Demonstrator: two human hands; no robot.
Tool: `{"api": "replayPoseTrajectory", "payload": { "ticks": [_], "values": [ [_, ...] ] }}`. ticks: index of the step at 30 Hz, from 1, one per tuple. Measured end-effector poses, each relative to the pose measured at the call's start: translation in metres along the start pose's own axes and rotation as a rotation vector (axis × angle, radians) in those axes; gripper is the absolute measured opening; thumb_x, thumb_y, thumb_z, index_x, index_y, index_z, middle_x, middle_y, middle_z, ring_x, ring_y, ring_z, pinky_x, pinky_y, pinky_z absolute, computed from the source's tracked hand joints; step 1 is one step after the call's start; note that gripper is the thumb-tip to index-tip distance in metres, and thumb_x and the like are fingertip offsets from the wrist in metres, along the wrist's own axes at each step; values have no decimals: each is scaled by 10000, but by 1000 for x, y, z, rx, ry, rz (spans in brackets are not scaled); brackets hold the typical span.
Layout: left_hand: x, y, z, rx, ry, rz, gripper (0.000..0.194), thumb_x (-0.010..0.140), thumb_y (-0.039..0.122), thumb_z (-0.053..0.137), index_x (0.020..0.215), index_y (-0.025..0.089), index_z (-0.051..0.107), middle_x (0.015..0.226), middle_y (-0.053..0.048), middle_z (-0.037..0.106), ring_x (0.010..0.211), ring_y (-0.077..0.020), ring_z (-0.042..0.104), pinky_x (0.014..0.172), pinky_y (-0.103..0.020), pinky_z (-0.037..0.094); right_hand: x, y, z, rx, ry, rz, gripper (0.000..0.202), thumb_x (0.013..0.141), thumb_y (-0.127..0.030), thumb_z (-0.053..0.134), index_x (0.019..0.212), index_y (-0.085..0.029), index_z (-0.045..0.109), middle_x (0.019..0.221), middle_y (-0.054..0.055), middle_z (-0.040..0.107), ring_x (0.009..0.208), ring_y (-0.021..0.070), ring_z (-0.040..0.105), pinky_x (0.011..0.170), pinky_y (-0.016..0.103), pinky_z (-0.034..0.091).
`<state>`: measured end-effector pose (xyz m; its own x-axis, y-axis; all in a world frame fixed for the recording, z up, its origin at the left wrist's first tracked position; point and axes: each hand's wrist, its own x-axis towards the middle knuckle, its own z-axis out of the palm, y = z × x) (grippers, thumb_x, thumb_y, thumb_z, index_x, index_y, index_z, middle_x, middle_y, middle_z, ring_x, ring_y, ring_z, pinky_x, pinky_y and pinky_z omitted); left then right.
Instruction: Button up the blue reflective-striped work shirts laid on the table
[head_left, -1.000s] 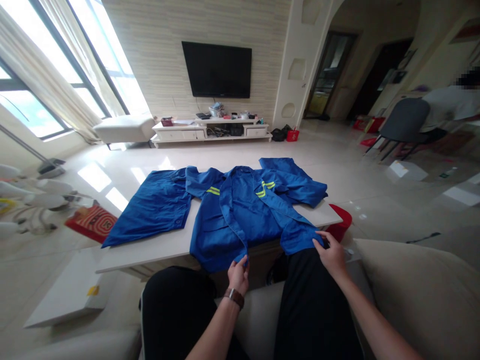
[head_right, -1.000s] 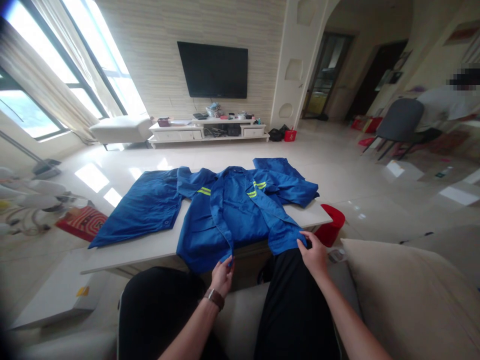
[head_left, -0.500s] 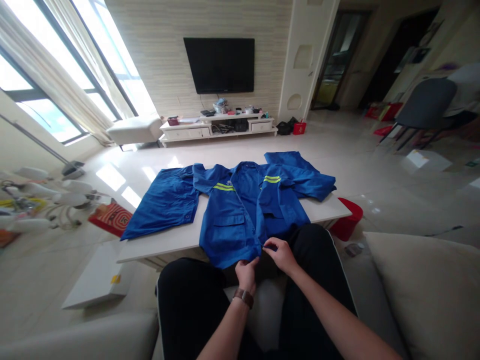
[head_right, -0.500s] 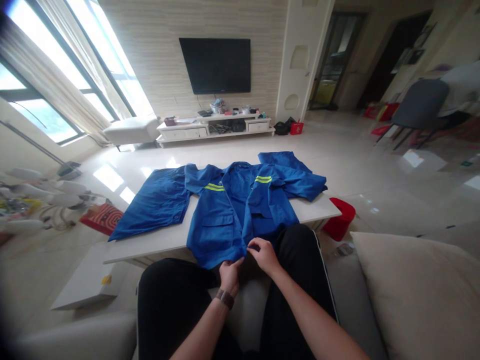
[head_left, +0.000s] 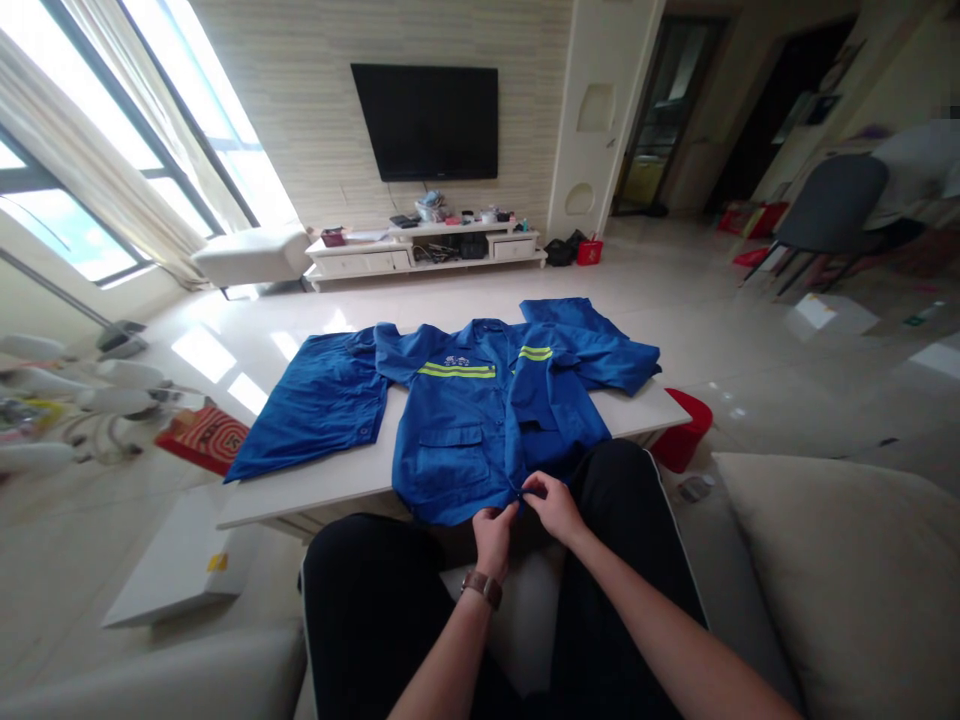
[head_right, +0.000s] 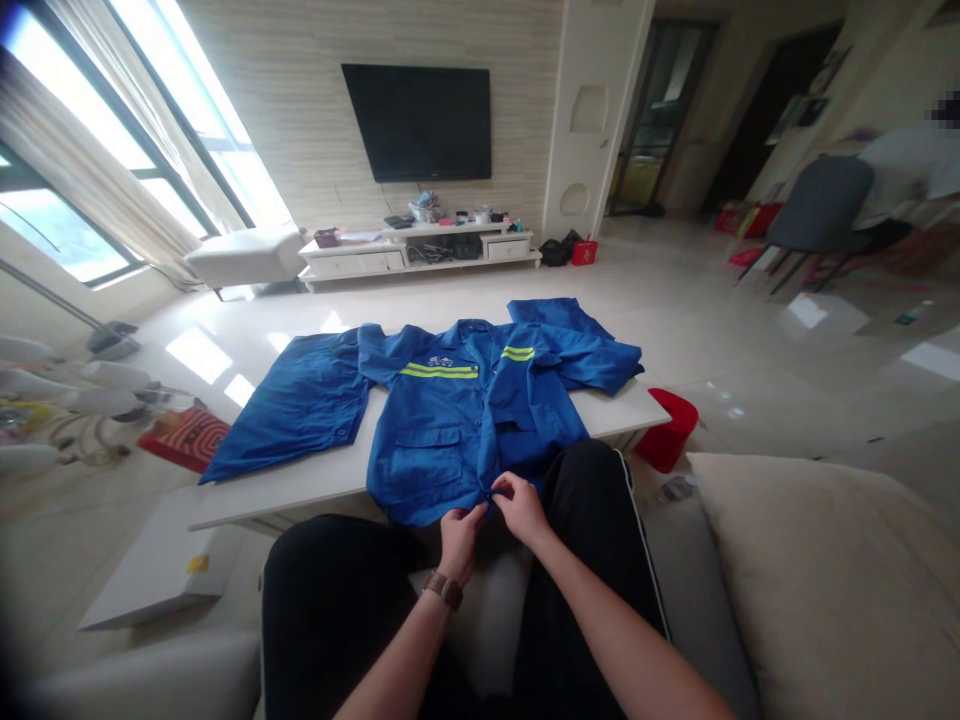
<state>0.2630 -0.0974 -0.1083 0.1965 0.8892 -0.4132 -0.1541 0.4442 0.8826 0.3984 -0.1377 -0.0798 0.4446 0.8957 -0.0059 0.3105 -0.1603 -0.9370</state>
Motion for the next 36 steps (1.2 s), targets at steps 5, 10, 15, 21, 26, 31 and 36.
{"api": "replayPoseTrajectory", "payload": {
  "ticks": [5,10,15,21,26,31,36],
  "values": [
    [-1,-2,0,54,-62,59,338,632,391,873,703,88,740,699,-98,728,636,-173,633,621,-267,467,7,3,0,31,-24,16,143,750,-283,602,856,-205,658,890,46,719,913,217,668,877,357,530],
    [0,-1,2,12,-91,46,413,606,446,897,735,87,740,721,-107,739,676,-199,672,678,-299,525,4,0,0,10,-4,0,168,765,-317,588,873,-201,646,918,48,704,914,213,649,865,343,503],
    [2,-3,4,-20,-62,33,390,600,429,912,682,105,711,682,-78,722,672,-195,676,681,-300,547,-3,-9,0,-87,2,-33,170,824,-342,545,879,-209,636,858,28,681,821,197,625,771,314,473],
    [5,-10,4,-67,-54,35,417,595,435,929,698,105,697,719,-76,730,689,-190,686,707,-308,566,-6,-14,1,-122,-5,-54,151,812,-308,558,890,-207,639,920,43,701,880,206,647,758,299,476],
    [4,-8,4,-107,-83,26,374,610,385,912,741,89,724,736,-78,736,697,-178,685,699,-285,566,-5,-11,-1,-131,9,-118,172,831,-277,531,854,-198,682,902,52,700,872,199,649,802,311,485],
    [1,-3,6,-162,-73,-7,338,577,323,912,739,92,725,742,-72,734,706,-175,685,725,-295,584,-4,-8,-1,-122,18,-106,175,830,-274,550,867,-199,705,911,54,722,878,204,665,814,318,492],
    [1,-2,7,-211,-90,-62,289,562,276,905,663,88,709,694,-68,710,664,-151,660,693,-265,569,-5,-10,-1,-130,21,-98,158,826,-296,567,857,-201,690,885,46,726,857,204,666,806,319,487]
  ]
}}
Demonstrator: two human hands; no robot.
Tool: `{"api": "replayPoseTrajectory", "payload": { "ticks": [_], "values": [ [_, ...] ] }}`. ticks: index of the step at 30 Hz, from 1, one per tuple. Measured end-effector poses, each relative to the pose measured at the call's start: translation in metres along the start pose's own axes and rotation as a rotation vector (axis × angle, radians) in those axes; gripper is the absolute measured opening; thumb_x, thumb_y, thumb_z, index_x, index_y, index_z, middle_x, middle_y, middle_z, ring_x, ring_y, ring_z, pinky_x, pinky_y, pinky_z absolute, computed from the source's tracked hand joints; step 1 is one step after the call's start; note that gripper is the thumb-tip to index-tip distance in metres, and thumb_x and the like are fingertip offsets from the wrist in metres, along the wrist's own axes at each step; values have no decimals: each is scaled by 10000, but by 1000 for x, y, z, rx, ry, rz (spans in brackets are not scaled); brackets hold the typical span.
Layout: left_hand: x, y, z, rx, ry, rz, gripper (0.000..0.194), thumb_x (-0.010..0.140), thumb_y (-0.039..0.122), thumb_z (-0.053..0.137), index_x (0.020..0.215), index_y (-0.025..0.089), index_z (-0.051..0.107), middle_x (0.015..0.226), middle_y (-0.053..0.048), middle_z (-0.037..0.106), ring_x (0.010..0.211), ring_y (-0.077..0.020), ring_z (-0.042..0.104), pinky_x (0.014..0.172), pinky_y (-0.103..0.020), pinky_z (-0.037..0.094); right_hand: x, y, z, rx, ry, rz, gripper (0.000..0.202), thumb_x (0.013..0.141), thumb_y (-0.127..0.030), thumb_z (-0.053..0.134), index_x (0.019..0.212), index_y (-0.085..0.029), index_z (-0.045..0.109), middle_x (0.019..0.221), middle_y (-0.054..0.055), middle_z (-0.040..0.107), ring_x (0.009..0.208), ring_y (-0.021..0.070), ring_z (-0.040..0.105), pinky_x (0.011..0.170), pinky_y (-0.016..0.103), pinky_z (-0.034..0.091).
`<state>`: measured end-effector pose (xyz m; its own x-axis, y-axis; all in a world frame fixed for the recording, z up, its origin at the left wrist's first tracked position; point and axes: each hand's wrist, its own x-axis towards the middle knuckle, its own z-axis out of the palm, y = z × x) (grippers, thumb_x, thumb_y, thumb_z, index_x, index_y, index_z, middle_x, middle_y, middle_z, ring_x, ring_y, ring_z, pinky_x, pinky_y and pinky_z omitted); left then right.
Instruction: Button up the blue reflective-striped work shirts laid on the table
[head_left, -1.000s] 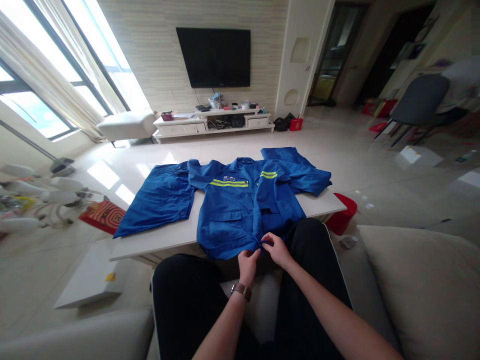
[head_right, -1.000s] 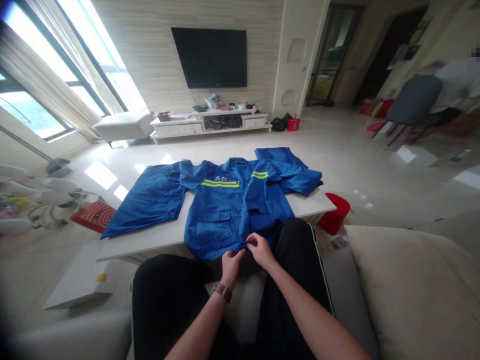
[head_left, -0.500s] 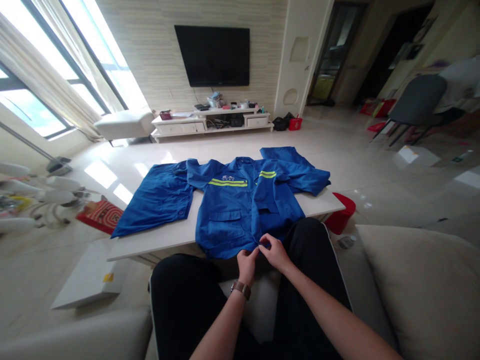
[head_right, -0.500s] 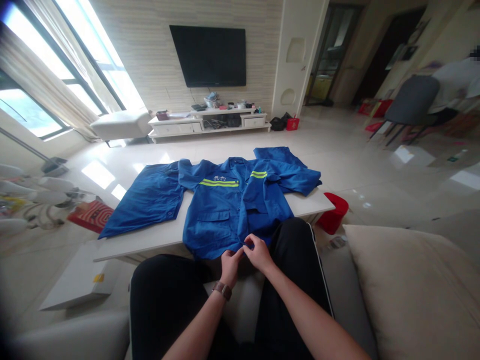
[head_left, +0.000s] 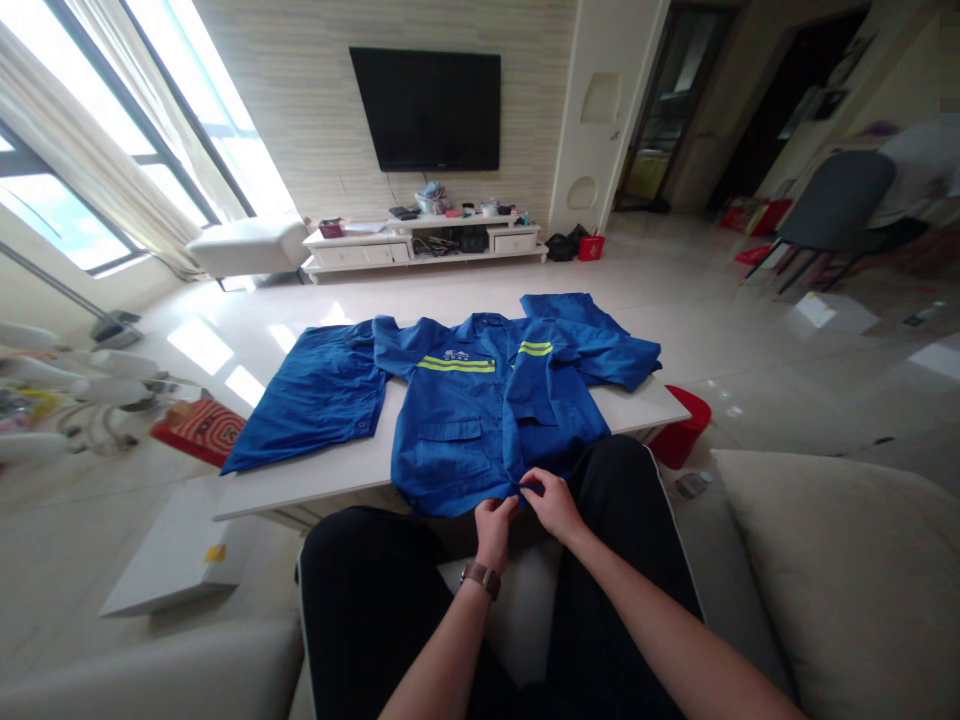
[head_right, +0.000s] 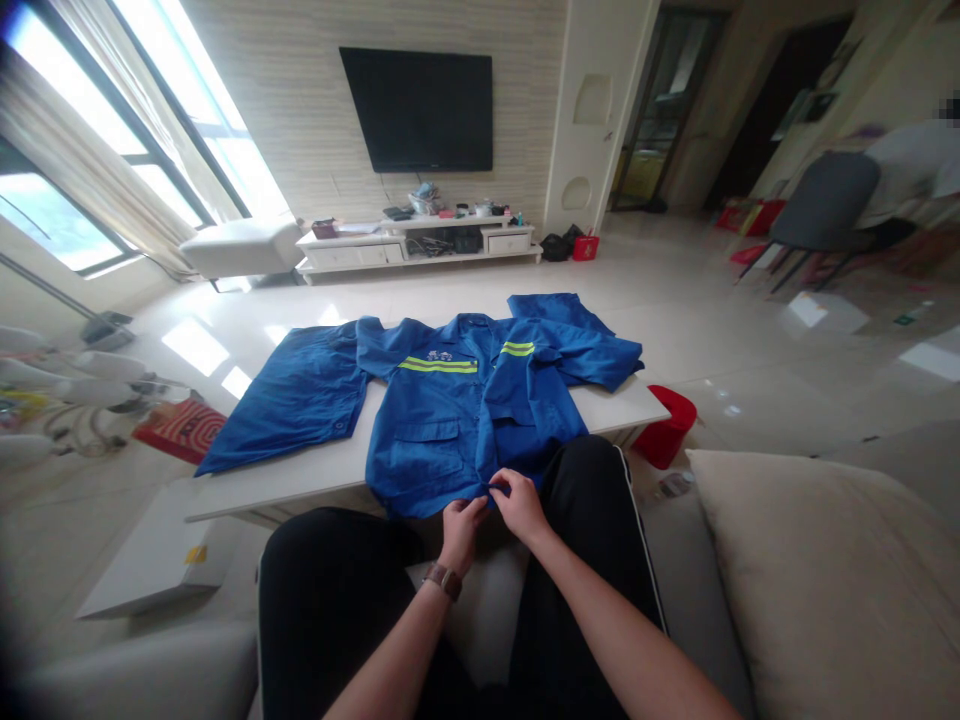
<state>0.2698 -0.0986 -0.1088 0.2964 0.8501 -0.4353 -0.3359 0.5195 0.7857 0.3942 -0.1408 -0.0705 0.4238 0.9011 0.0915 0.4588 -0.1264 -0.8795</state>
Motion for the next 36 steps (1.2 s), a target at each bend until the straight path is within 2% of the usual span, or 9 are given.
{"api": "replayPoseTrajectory", "payload": {
  "ticks": [3,9,12,18,36],
  "values": [
    [-1,1,1,-98,-28,-36,219,557,220,864,623,104,691,665,-44,680,650,-132,633,685,-252,564,0,-2,-1,-3,-10,6,157,825,-307,569,848,-203,683,872,43,725,838,203,660,797,316,485],
    [-3,4,5,-206,-88,-33,165,528,188,770,515,150,610,649,-20,649,705,-128,623,853,-300,584,0,-5,-2,7,-5,21,149,823,-311,571,843,-205,675,873,34,721,841,197,659,792,306,477],
    [-3,4,7,-190,-100,-46,114,544,167,788,617,132,708,754,-65,722,778,-162,666,879,-309,575,0,-5,-2,7,-10,27,144,821,-311,574,841,-206,671,865,30,718,827,194,658,774,301,473],
    [1,-3,5,-145,-109,-41,250,592,207,851,807,100,782,952,-122,779,926,-209,704,920,-322,559,-1,-5,-2,2,-21,32,140,829,-308,573,841,-207,668,856,31,720,807,191,656,755,296,477],
    [4,-10,1,-95,-131,-59,232,583,171,807,796,109,741,846,-69,735,763,-134,640,748,-245,519,0,1,-2,-4,-42,41,135,823,-296,573,845,-210,674,870,30,726,846,198,666,808,313,488]
  ]
}}
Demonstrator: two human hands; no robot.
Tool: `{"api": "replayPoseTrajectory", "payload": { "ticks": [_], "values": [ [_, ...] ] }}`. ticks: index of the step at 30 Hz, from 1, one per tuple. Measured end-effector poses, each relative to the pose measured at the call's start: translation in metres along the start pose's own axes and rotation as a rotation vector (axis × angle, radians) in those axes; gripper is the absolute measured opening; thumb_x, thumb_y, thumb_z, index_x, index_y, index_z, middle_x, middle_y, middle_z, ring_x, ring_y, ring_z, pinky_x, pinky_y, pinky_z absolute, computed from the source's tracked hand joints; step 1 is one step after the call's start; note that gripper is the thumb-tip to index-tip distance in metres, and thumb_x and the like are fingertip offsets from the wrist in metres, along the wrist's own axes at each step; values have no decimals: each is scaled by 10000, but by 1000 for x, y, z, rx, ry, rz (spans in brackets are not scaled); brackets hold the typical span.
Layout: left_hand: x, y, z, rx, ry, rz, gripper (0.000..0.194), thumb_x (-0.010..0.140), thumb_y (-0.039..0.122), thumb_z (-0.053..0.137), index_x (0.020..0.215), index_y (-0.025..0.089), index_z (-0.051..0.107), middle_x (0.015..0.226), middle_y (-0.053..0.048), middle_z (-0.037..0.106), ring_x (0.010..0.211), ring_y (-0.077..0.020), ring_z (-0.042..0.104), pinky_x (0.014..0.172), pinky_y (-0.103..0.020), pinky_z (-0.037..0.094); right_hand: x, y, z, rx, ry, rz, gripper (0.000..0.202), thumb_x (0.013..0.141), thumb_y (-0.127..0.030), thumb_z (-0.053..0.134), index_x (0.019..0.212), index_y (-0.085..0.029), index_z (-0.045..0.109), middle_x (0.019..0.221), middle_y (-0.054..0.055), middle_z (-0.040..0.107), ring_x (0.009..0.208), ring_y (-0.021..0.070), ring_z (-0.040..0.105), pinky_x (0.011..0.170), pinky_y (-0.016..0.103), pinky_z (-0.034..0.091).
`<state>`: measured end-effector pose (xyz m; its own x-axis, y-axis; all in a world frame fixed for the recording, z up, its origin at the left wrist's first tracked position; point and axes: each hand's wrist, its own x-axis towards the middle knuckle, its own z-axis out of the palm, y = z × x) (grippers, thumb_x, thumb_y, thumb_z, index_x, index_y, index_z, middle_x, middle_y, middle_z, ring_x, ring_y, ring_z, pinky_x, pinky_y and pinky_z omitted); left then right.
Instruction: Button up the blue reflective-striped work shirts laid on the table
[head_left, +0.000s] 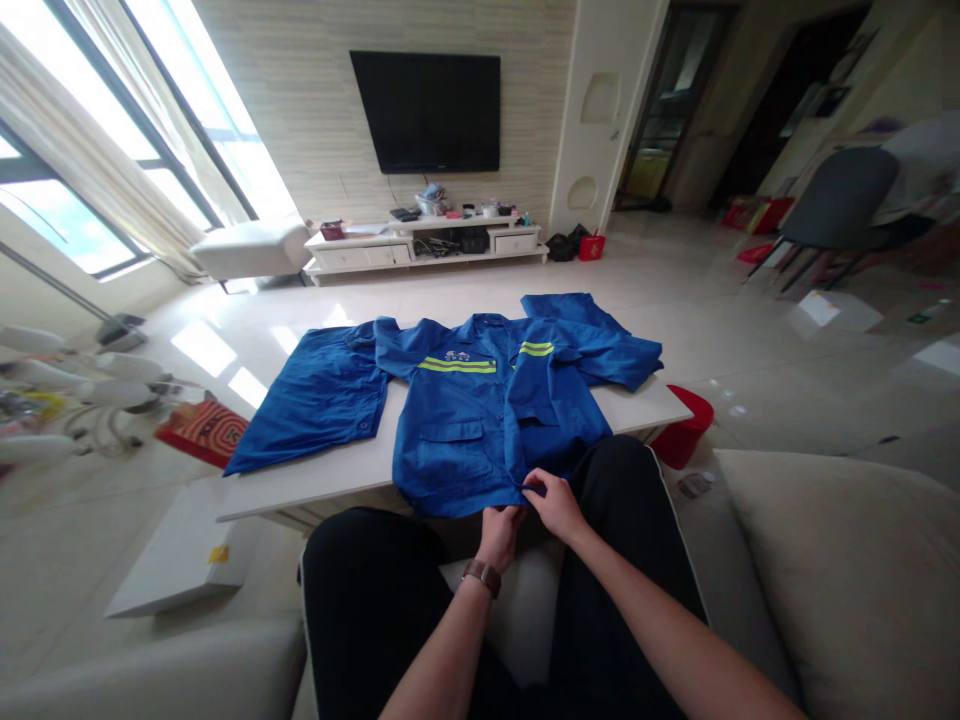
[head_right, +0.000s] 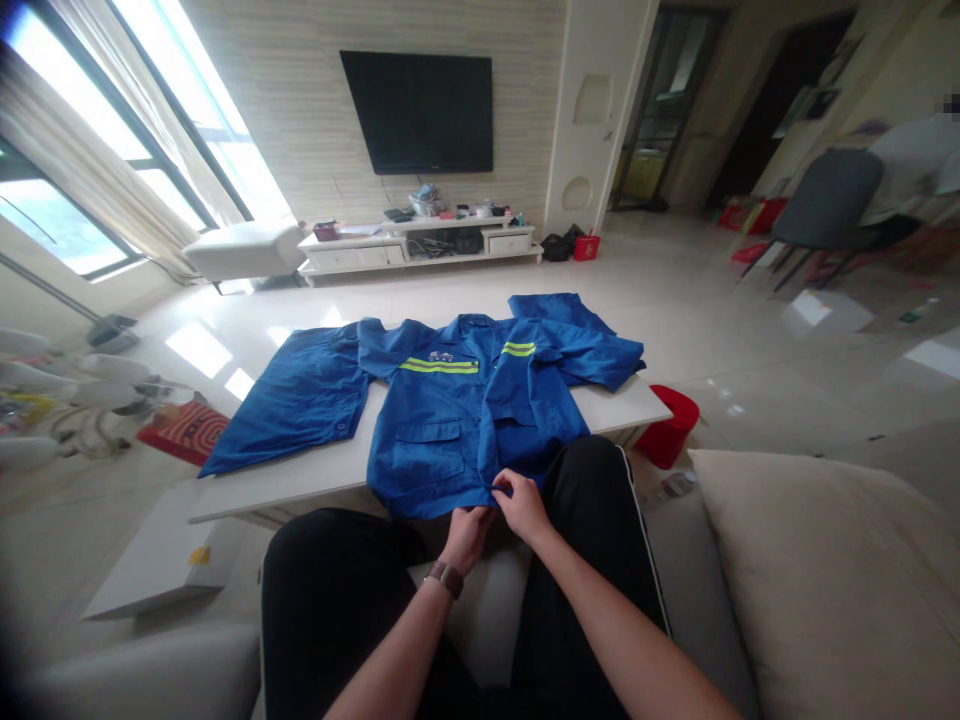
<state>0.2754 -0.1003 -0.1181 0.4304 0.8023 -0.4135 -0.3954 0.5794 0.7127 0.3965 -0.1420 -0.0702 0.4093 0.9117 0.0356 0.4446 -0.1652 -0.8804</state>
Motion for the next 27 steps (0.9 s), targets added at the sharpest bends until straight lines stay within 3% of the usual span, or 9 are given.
{"api": "replayPoseTrajectory", "payload": {
  "ticks": [11,27],
  "values": [
    [-2,3,-1,80,-38,-12,277,586,241,855,813,116,758,907,-98,752,790,-158,662,797,-288,537,1,8,0,-28,33,23,120,829,-317,580,826,-218,648,842,33,716,825,209,664,804,322,499],
    [1,-1,-5,123,-2,-19,251,610,250,828,803,109,750,843,-93,747,732,-147,657,711,-250,517,1,12,2,-16,9,-7,120,821,-295,570,836,-213,657,838,33,712,815,207,655,802,326,505]
  ]
}}
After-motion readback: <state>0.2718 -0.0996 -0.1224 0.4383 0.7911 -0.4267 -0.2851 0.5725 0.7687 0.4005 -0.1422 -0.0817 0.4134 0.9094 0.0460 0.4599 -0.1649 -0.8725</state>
